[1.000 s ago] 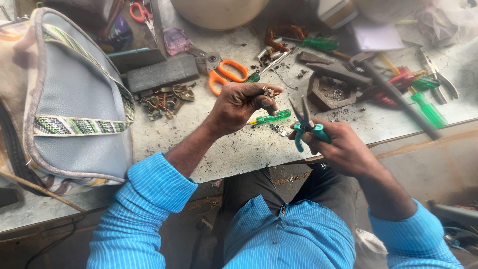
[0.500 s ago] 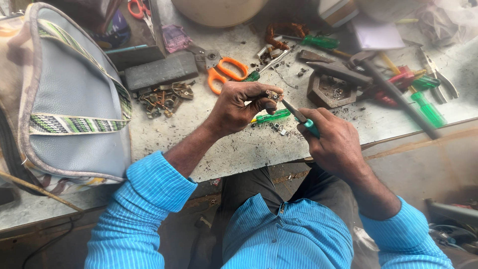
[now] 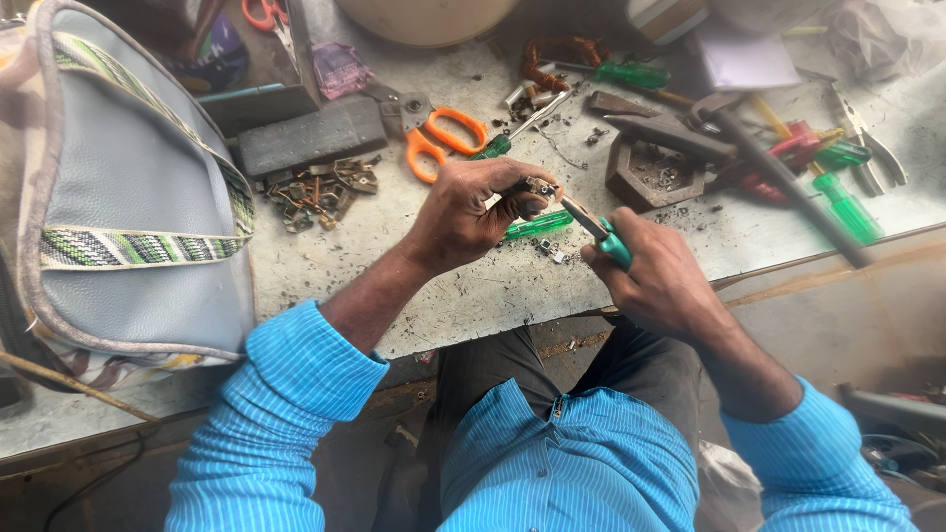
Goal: The person sorts small electronic components and wires from a container onto a workbench. They use pliers to separate and manipulate parts, then place sorted items into a bowl and on the table.
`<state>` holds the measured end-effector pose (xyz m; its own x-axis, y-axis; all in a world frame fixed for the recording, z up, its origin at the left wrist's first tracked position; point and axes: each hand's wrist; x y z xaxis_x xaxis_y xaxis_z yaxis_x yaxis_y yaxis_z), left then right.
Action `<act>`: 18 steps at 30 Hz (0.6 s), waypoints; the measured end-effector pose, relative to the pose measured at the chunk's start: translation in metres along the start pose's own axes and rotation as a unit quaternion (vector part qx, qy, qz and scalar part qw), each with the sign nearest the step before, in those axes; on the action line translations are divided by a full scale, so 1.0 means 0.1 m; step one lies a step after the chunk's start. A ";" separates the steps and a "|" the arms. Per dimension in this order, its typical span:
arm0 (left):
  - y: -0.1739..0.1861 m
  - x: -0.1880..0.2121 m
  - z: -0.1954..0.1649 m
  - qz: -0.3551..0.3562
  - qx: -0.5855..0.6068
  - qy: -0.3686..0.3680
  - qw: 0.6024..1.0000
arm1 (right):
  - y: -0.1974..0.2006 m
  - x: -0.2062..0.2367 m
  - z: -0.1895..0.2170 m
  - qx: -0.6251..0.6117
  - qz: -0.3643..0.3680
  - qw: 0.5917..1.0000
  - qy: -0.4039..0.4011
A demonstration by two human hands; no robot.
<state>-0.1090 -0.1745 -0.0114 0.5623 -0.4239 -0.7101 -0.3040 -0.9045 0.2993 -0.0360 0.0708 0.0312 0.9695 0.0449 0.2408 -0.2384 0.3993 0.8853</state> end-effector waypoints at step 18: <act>0.01 0.04 -0.01 0.000 -0.059 -0.029 0.998 | -0.05 0.01 0.00 0.032 -0.062 0.997 0.039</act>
<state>-0.1066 -0.1772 -0.0131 0.5158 -0.4233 -0.7448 -0.2098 -0.9054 0.3692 -0.0336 0.0691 0.0268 0.9925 0.0706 0.0997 -0.1181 0.3471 0.9304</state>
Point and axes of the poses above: each hand's wrist, its own x-axis away from the middle knuckle, its own y-axis out of the back of the hand, z = x × y, and after that the axes turned 9 degrees about -y, right-handed
